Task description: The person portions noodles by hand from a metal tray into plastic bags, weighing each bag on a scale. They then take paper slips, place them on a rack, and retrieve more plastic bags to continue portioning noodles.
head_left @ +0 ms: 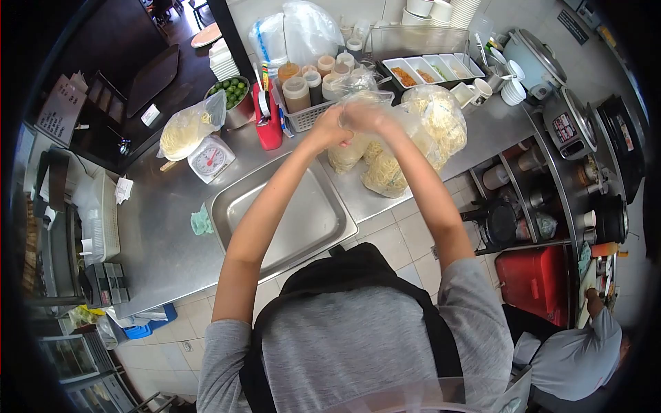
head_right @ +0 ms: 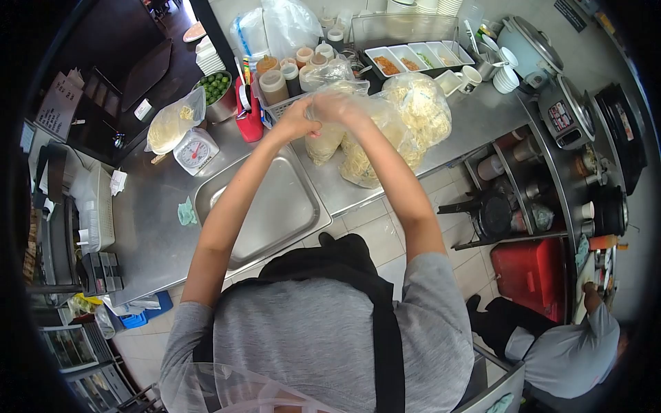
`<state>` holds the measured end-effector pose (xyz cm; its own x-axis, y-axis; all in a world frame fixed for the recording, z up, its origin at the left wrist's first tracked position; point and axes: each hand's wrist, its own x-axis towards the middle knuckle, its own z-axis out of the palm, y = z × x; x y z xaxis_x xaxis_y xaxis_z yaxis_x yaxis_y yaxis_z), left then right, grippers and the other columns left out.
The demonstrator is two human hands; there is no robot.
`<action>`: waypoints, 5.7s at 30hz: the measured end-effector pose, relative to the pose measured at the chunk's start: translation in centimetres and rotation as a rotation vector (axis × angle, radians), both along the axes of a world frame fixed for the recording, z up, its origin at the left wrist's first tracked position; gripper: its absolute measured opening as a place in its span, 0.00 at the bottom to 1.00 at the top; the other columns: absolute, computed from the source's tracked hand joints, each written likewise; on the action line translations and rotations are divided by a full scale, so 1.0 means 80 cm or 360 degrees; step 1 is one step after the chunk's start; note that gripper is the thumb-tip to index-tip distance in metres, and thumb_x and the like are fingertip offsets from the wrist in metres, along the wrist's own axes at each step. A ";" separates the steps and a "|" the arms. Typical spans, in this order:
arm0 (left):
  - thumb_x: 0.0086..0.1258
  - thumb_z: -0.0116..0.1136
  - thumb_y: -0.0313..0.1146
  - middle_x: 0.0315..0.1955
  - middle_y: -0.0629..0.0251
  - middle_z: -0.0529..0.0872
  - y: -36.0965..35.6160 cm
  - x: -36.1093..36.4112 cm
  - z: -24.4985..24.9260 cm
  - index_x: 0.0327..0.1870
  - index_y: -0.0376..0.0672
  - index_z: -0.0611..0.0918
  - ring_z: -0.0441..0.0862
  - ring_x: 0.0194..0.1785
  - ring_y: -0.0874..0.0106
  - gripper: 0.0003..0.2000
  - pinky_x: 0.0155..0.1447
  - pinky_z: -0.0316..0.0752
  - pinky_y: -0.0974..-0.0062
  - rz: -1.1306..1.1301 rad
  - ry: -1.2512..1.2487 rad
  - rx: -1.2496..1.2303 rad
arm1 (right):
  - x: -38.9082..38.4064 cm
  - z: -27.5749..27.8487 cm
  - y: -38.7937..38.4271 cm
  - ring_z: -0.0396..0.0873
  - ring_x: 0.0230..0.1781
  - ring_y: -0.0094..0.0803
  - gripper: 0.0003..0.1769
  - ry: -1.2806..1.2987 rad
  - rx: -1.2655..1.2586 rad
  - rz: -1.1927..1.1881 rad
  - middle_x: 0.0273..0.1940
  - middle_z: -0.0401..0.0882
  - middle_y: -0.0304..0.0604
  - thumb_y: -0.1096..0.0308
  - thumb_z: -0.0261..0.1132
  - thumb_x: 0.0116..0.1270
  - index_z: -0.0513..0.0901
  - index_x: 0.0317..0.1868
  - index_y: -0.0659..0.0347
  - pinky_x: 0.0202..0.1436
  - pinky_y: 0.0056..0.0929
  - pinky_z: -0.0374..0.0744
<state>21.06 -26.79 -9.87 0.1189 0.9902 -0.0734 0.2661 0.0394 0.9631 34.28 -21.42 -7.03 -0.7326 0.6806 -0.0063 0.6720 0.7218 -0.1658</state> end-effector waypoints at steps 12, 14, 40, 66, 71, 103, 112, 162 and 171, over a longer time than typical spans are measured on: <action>0.53 0.56 0.17 0.46 0.52 0.79 -0.011 -0.025 0.034 0.67 0.32 0.60 0.83 0.30 0.72 0.36 0.33 0.81 0.78 -0.0132 -0.0275 0.0010 | -0.028 -0.020 0.045 0.81 0.39 0.43 0.14 -0.0284 -0.0088 0.0194 0.36 0.82 0.50 0.63 0.66 0.49 0.84 0.36 0.59 0.43 0.37 0.78; 0.55 0.55 0.16 0.46 0.50 0.79 -0.008 -0.027 0.035 0.69 0.33 0.58 0.84 0.32 0.71 0.36 0.37 0.82 0.78 -0.0164 -0.0352 -0.0039 | -0.016 0.008 0.061 0.81 0.35 0.43 0.12 -0.0383 -0.0098 0.0421 0.34 0.82 0.50 0.66 0.64 0.51 0.83 0.37 0.60 0.40 0.37 0.77; 0.63 0.48 0.30 0.55 0.61 0.76 -0.049 -0.322 0.035 0.41 0.41 0.80 0.84 0.38 0.55 0.10 0.39 0.80 0.62 0.1073 0.2521 0.0464 | 0.033 0.223 0.014 0.78 0.32 0.19 0.08 0.1399 -0.0539 0.0029 0.30 0.80 0.33 0.66 0.68 0.57 0.81 0.34 0.59 0.43 0.19 0.78; 0.55 0.59 0.21 0.44 0.62 0.82 -0.152 -0.237 0.201 0.61 0.33 0.69 0.82 0.36 0.78 0.28 0.39 0.81 0.82 0.0012 0.0090 -0.0159 | -0.190 0.254 -0.102 0.80 0.37 0.29 0.22 0.0278 -0.0227 0.0832 0.40 0.83 0.44 0.64 0.69 0.49 0.83 0.47 0.59 0.33 0.26 0.80; 0.54 0.54 0.20 0.54 0.69 0.77 -0.173 -0.285 0.216 0.63 0.38 0.70 0.79 0.40 0.82 0.29 0.39 0.78 0.87 0.0052 0.0088 0.0056 | -0.172 0.276 -0.107 0.81 0.41 0.32 0.24 0.1106 -0.0325 0.0887 0.44 0.82 0.47 0.63 0.69 0.53 0.81 0.51 0.58 0.44 0.31 0.81; 0.59 0.63 0.36 0.59 0.51 0.70 -0.101 -0.234 0.114 0.59 0.51 0.76 0.81 0.40 0.65 0.23 0.47 0.76 0.69 0.0557 0.1572 0.0680 | -0.099 -0.142 -0.181 0.62 0.67 0.44 0.40 0.0270 -0.1023 0.0909 0.65 0.66 0.51 0.41 0.59 0.62 0.62 0.69 0.53 0.68 0.45 0.61; 0.62 0.57 0.32 0.44 0.50 0.83 -0.200 -0.134 -0.012 0.53 0.41 0.78 0.82 0.46 0.60 0.17 0.51 0.74 0.62 -0.0084 0.0706 0.0113 | -0.202 -0.344 -0.207 0.43 0.73 0.52 0.42 0.1198 -0.0765 0.0886 0.70 0.56 0.48 0.42 0.62 0.56 0.59 0.70 0.44 0.67 0.65 0.47; 0.59 0.63 0.41 0.60 0.39 0.66 -0.611 -0.665 -0.172 0.62 0.42 0.70 0.66 0.61 0.46 0.29 0.63 0.63 0.57 0.1202 0.1276 0.0242 | -1.226 0.226 -0.440 0.60 0.65 0.44 0.19 0.2128 -0.0202 0.0985 0.51 0.78 0.41 0.51 0.69 0.52 0.84 0.46 0.42 0.68 0.57 0.48; 0.58 0.64 0.40 0.62 0.50 0.65 -0.601 -0.682 -0.195 0.58 0.42 0.73 0.62 0.66 0.53 0.26 0.68 0.52 0.48 0.1371 0.1306 0.0209 | -1.085 0.013 -0.151 0.75 0.42 0.40 0.11 0.2770 0.0125 0.0097 0.35 0.76 0.45 0.84 0.59 0.50 0.79 0.33 0.62 0.45 0.32 0.73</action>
<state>-33.48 -74.86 -25.46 -0.6221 0.7271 0.2904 0.7377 0.4201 0.5284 -52.56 -33.49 -6.01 0.1303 0.6143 0.7782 -0.2643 0.7781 -0.5699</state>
